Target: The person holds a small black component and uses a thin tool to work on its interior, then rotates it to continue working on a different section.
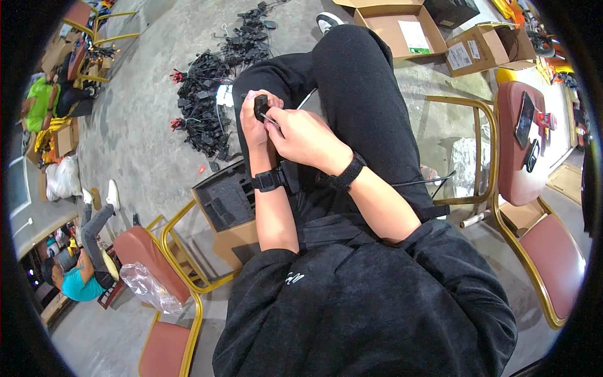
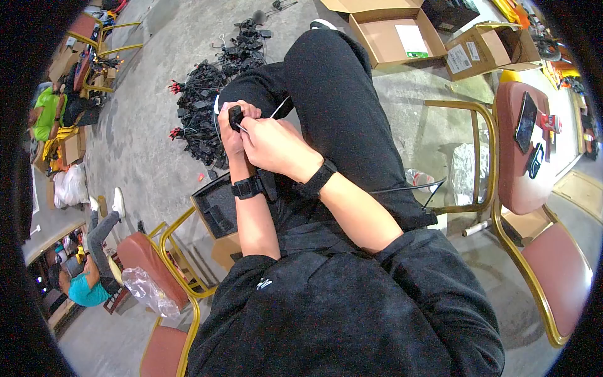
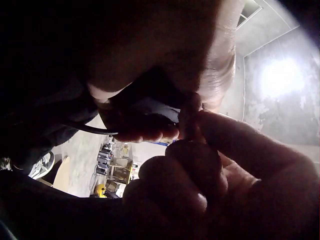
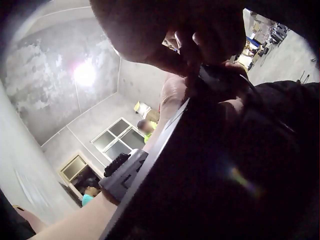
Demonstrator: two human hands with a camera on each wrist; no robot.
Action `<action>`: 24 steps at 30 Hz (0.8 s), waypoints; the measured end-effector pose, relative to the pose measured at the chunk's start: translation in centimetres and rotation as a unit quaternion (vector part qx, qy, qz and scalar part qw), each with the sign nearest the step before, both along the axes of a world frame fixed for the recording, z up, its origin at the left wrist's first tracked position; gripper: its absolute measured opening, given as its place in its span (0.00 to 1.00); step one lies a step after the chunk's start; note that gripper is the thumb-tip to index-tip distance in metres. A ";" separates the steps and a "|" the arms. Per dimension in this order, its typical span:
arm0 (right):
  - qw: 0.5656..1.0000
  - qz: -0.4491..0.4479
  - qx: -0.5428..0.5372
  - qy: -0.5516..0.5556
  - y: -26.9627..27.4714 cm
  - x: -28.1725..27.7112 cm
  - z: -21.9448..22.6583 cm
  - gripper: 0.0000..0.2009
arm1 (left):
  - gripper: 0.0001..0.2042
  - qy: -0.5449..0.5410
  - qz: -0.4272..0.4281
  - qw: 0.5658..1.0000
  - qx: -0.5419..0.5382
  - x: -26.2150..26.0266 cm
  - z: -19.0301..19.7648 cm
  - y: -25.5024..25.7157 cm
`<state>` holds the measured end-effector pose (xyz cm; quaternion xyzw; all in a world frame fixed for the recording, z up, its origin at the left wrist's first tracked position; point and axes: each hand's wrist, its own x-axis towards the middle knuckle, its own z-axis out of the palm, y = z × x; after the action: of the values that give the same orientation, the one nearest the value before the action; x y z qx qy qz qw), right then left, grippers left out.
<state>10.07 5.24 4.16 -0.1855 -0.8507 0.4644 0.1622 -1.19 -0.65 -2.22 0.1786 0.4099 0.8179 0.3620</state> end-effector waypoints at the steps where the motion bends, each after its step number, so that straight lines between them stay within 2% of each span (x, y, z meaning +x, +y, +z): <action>1: 1.000 0.020 -0.016 -0.015 0.1 0.1 0.1 0.09 | 0.21 0.000 0.012 1.000 -0.003 0.1 0.2 0.0; 5: 0.998 0.050 -0.031 -0.029 0.1 0.0 -0.3 0.08 | 0.21 -0.007 0.027 0.999 -0.017 0.3 0.7 0.1; 15: 0.998 0.041 -0.022 -0.044 -0.1 -0.2 -0.4 0.09 | 0.21 -0.020 0.034 0.999 -0.035 0.1 0.5 0.3; 17: 0.999 0.010 0.031 0.000 -0.2 -0.3 -0.6 0.09 | 0.21 -0.016 0.030 0.999 -0.036 0.2 0.5 0.3; 20: 0.998 0.025 -0.013 -0.048 0.0 -0.1 -0.1 0.09 | 0.21 -0.010 0.042 0.998 -0.039 0.4 0.6 0.3; 24: 0.999 0.025 -0.011 -0.039 -0.1 -0.1 -0.4 0.09 | 0.21 -0.009 0.042 0.998 -0.038 0.3 0.5 0.4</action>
<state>10.00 5.15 3.80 -0.1839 -0.8555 0.4702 0.1149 -0.91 -0.29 -1.73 0.1398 0.4445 0.8178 0.3377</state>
